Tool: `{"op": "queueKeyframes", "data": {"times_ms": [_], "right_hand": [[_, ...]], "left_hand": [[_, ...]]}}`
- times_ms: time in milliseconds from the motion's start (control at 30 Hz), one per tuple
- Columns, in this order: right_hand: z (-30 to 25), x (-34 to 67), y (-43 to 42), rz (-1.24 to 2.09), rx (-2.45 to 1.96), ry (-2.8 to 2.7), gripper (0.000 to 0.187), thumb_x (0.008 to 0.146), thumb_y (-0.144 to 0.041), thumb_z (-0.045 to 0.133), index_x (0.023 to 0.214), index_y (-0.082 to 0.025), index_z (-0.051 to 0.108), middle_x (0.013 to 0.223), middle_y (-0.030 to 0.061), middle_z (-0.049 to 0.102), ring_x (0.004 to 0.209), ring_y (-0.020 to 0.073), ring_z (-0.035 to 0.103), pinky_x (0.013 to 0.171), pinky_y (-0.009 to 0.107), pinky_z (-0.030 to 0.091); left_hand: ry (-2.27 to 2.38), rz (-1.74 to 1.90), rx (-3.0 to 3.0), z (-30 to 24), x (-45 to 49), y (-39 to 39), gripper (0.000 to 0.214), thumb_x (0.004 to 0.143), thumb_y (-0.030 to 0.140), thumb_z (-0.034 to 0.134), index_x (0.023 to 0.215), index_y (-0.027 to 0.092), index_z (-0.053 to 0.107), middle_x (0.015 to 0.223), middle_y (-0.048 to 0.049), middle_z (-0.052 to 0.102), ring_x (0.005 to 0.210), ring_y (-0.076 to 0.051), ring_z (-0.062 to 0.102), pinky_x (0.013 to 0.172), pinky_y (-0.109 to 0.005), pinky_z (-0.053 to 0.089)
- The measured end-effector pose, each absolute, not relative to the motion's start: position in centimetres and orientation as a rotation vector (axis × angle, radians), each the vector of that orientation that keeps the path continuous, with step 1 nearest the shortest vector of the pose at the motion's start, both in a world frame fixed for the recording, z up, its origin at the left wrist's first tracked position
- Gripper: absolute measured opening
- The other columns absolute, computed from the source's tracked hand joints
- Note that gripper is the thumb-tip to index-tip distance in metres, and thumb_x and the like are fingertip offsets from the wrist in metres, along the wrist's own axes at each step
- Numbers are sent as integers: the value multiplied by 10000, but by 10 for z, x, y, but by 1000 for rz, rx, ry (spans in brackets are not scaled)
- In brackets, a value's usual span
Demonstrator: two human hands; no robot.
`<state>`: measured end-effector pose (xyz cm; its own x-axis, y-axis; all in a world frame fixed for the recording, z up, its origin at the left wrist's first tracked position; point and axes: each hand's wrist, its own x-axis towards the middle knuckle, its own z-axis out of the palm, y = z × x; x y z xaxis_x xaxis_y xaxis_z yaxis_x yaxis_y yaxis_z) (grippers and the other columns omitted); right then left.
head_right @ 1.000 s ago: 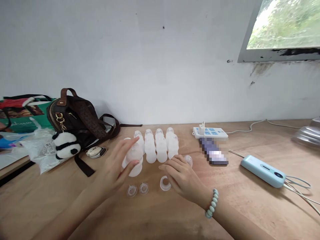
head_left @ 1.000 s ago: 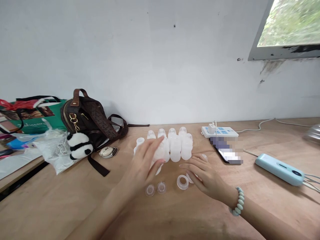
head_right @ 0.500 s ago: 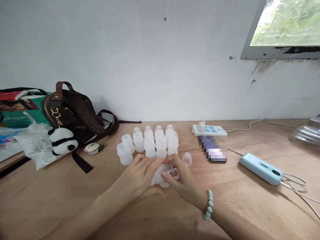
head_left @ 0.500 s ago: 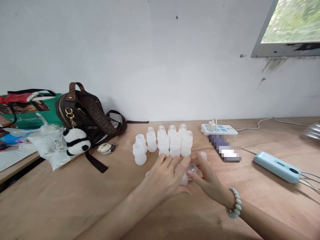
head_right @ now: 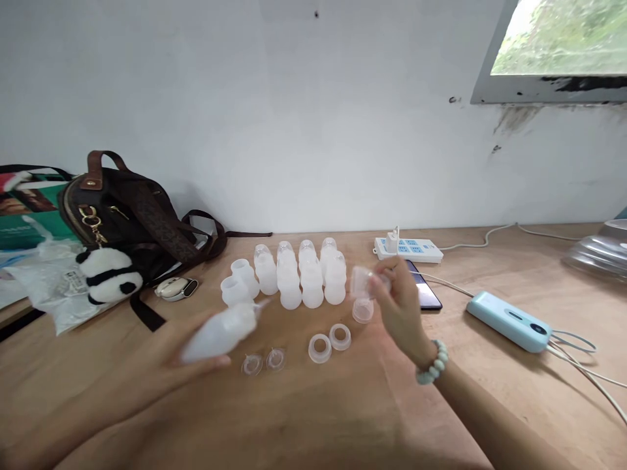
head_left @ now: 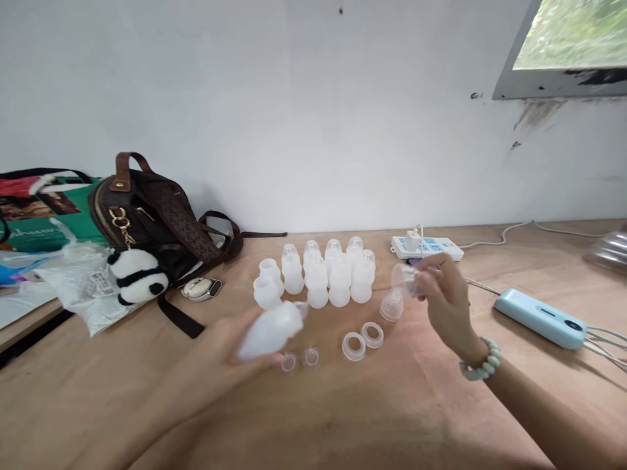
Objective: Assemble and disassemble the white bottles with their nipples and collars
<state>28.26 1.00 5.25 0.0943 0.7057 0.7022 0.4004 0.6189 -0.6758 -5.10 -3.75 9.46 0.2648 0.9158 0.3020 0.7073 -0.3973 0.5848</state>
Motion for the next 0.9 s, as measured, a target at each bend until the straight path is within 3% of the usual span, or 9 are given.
{"op": "queueKeyframes", "data": {"times_ms": [100, 167, 300, 500, 733, 900], "right_hand": [[60, 303, 27, 151, -1154, -1449, 125, 936, -366, 515, 929, -248, 477, 614, -70, 409, 496, 127, 363, 489, 254, 305], [62, 311, 33, -13, -1286, -1600, 167, 913, -400, 540, 937, -235, 527, 613, -56, 441, 520, 137, 397, 520, 266, 318], [59, 314, 36, -307, -1481, -1970, 219, 890, -427, 546, 873, -219, 611, 653, 9, 566, 611, 189, 508, 575, 290, 322], [54, 310, 36, -326, -1516, -2152, 247, 900, -424, 519, 801, -217, 609, 628, 22, 602, 606, 209, 558, 598, 294, 332], [51, 308, 35, -317, -1581, -2235, 307, 878, -504, 586, 785, -211, 597, 675, 36, 649, 633, 225, 594, 616, 308, 345], [57, 304, 30, -137, -1474, -1983, 409, 954, -573, 462, 812, -211, 586, 559, -22, 498, 534, 173, 478, 557, 297, 318]], "left_hand": [[1583, 886, 1934, 100, -76, -37, 416, 809, 577, 649, 1039, 237, 715, 849, 5, 749, 835, -260, 689, 689, -302, 556], [1538, 951, 1808, 100, -81, -38, 441, 832, 604, 606, 1026, 226, 726, 922, -26, 756, 933, -289, 683, 769, -356, 574], [1387, 1168, 1655, 90, -69, -35, 445, 806, 554, 688, 1140, 260, 698, 1134, -64, 741, 1196, -358, 603, 982, -494, 518], [1261, 1257, 1727, 85, -45, -17, 546, 810, 461, 729, 1302, 276, 583, 1306, -66, 665, 1291, -331, 560, 1094, -499, 449], [1210, 1186, 1867, 89, -24, -9, 402, 865, 403, 686, 1231, 269, 591, 1234, -34, 668, 1159, -258, 610, 1024, -422, 492], [1303, 1121, 2195, 92, -8, -11, 350, 880, 391, 665, 1187, 237, 599, 1109, -45, 633, 1023, -242, 609, 873, -374, 520]]}}
